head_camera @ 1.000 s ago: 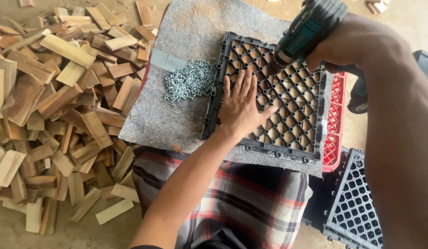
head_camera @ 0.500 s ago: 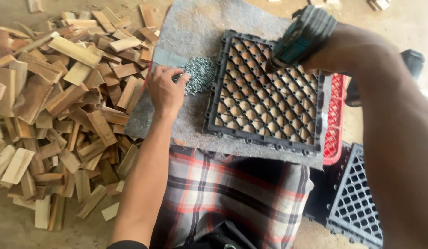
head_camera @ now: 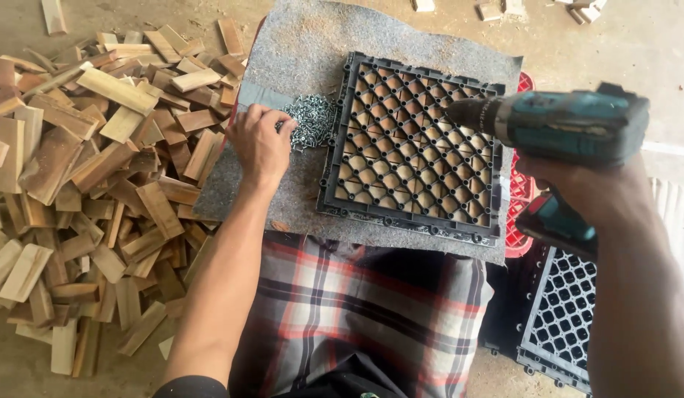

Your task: Assembling wooden floor tiles by screwing wooden slats onto a plastic base grid using a cordless power drill.

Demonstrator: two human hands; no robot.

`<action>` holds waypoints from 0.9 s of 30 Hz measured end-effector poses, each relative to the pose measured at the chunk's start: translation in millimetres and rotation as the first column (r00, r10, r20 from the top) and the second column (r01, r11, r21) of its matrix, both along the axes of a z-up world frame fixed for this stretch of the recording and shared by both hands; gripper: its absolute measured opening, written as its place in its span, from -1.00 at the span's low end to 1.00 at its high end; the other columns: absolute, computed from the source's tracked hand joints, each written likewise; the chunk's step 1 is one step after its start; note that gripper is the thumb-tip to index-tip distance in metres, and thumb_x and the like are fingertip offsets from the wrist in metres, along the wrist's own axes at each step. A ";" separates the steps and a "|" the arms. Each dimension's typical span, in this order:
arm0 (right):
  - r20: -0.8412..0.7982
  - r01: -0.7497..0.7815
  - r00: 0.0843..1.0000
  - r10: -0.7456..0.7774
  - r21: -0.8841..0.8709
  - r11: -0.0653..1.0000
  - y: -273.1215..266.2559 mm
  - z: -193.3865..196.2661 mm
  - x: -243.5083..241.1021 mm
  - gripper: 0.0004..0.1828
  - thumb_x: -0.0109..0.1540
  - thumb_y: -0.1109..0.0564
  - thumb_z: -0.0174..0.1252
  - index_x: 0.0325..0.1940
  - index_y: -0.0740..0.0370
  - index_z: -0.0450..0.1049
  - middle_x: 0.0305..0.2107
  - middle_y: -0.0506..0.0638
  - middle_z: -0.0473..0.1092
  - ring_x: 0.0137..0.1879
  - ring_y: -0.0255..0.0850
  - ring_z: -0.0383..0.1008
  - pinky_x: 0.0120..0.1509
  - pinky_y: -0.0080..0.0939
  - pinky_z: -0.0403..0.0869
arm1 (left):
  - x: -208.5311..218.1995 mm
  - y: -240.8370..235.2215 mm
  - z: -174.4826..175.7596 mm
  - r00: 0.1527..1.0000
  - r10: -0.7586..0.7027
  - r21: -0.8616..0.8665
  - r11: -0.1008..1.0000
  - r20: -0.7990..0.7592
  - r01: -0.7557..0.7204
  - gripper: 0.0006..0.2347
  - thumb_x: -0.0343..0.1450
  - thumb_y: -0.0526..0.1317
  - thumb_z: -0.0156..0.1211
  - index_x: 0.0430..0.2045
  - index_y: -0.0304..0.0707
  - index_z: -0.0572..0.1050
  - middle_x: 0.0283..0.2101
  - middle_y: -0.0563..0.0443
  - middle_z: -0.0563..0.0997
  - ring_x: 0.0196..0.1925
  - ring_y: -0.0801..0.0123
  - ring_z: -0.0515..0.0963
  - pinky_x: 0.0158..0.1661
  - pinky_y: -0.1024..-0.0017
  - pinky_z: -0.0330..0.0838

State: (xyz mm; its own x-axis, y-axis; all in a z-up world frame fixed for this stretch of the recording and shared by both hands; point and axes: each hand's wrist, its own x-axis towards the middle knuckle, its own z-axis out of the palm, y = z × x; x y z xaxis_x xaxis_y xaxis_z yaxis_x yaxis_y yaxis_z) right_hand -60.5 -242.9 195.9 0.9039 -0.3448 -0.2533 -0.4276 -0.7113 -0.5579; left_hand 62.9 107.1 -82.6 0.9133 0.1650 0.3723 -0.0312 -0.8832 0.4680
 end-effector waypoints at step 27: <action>0.569 -0.659 0.745 0.349 0.545 0.518 -78.9 -109.8 -33.0 -0.16 0.05 0.06 0.38 0.34 0.39 0.23 0.02 0.21 0.40 -0.08 -0.12 0.55 -0.06 -0.28 0.66 | -22.6 -183.8 40.5 0.788 -0.598 -0.705 -0.624 0.150 -0.338 -0.84 0.44 -0.24 0.38 -0.29 -0.42 0.64 -0.27 -0.34 0.72 -0.26 0.07 0.77 -0.21 0.23 0.76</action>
State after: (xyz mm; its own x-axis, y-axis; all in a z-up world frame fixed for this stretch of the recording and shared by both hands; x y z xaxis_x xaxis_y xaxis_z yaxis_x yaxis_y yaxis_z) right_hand -93.5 -321.8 86.2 0.9267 0.3351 0.1700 0.2085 -0.0822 -0.9746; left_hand 40.2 -76.7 -42.1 0.8552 -0.4610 -0.2370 0.5154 0.8053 0.2932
